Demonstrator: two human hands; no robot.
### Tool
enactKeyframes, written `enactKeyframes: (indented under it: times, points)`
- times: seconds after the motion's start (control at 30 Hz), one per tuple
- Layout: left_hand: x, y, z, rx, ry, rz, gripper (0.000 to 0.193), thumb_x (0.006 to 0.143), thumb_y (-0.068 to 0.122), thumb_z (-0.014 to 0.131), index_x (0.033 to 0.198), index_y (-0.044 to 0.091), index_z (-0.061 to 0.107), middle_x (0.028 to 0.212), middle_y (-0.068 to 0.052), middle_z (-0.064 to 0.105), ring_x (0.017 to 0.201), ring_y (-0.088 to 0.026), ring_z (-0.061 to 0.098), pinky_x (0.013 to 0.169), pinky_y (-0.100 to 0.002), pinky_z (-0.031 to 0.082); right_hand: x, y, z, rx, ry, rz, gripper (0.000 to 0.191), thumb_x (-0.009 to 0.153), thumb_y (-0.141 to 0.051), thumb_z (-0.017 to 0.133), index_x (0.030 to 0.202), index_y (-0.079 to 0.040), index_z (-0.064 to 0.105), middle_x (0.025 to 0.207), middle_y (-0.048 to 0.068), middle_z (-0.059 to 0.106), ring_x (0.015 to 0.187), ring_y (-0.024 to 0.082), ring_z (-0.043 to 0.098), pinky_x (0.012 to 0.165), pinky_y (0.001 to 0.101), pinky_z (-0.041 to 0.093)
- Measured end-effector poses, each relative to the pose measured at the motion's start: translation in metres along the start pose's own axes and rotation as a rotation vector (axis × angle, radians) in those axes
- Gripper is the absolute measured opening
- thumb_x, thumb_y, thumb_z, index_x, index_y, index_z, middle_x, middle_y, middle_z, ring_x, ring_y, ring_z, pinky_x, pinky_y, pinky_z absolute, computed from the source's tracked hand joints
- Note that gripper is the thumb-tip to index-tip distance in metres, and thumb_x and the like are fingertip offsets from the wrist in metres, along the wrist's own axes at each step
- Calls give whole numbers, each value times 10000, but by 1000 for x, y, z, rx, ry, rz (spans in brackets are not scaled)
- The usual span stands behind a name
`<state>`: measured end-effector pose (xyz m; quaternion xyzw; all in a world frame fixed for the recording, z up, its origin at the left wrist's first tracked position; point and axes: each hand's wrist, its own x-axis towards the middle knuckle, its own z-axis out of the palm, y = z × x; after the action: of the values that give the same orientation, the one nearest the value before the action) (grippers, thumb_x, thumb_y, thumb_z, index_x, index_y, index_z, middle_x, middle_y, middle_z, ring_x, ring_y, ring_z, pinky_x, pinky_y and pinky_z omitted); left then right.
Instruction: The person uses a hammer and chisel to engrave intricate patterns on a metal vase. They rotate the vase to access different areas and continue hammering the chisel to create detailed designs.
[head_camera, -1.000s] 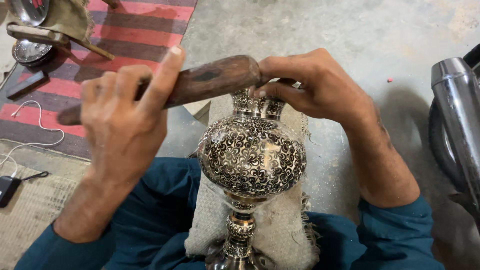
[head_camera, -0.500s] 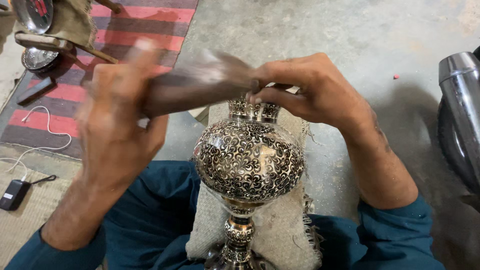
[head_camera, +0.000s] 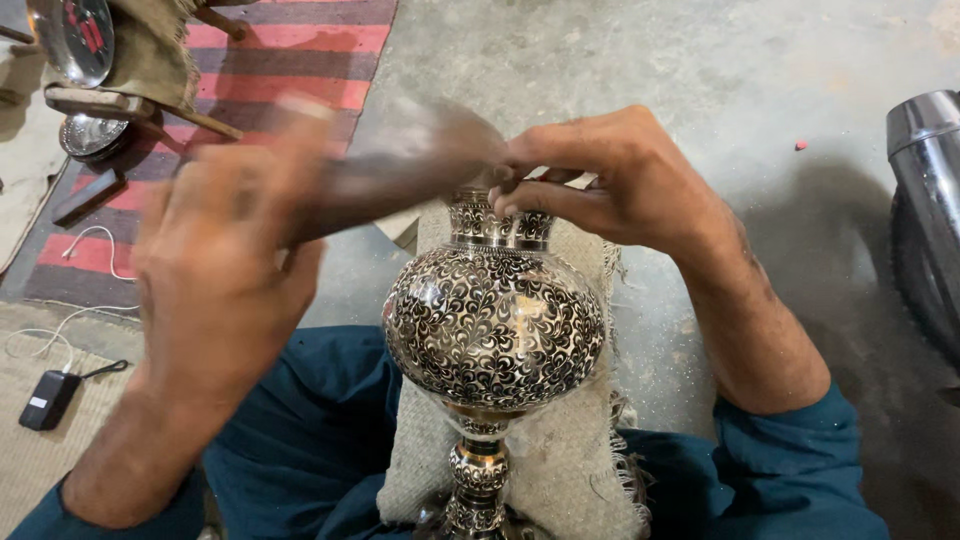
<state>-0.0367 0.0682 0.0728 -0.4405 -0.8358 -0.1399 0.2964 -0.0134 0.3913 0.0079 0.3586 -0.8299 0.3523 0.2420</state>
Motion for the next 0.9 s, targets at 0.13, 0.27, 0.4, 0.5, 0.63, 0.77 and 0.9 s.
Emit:
enactKeyframes:
  times: [0.13,0.27,0.4,0.5,0.63,0.77,0.9]
  points:
    - [0,-3,0,119,-14,24,769,906,27,793,1569,169,431,1126,-103,569,1001,-298,601,861,-437,488,-2,0,1,87,6,16,218,1016,-115,723,1228,-71,699,1090,59,787,973,168,799,837,288,674]
    - [0,-6,0,433,3,186,796,907,15,836,1587,214,473,1095,-71,580,960,-278,594,855,-470,471,-4,2,1,22,4,-3,201,991,-120,742,1182,-66,713,1050,72,787,928,179,794,799,299,659]
    - [-2,-7,-1,85,10,68,705,982,47,747,1579,208,410,1133,-55,560,1000,-248,572,880,-386,448,-5,7,2,11,29,-15,236,966,-132,750,1191,-64,722,1042,85,787,904,188,790,778,309,657]
    - [-1,-7,-1,325,-19,134,708,954,55,808,1559,210,475,1077,-49,576,949,-248,587,860,-439,450,-7,9,4,53,25,-2,206,986,-125,741,1186,-81,723,1041,81,789,909,181,798,780,299,671]
    - [4,-5,-2,375,-15,160,677,974,83,806,1554,229,488,1087,-38,573,962,-240,591,885,-437,464,-10,9,4,95,22,7,193,1009,-105,722,1199,-77,711,1047,82,789,944,176,801,819,297,680]
    - [7,-2,-9,202,-13,70,699,996,78,795,1607,238,494,1157,-80,562,977,-286,582,881,-428,453,-8,9,4,78,28,-16,229,972,-101,737,1197,-58,729,1016,90,791,880,173,791,756,294,666]
    - [11,3,-9,379,-71,129,712,935,78,812,1566,242,526,1102,-55,570,994,-268,607,911,-452,457,-8,8,3,106,45,-19,206,980,-109,743,1180,-63,726,1023,76,791,903,165,796,770,286,669]
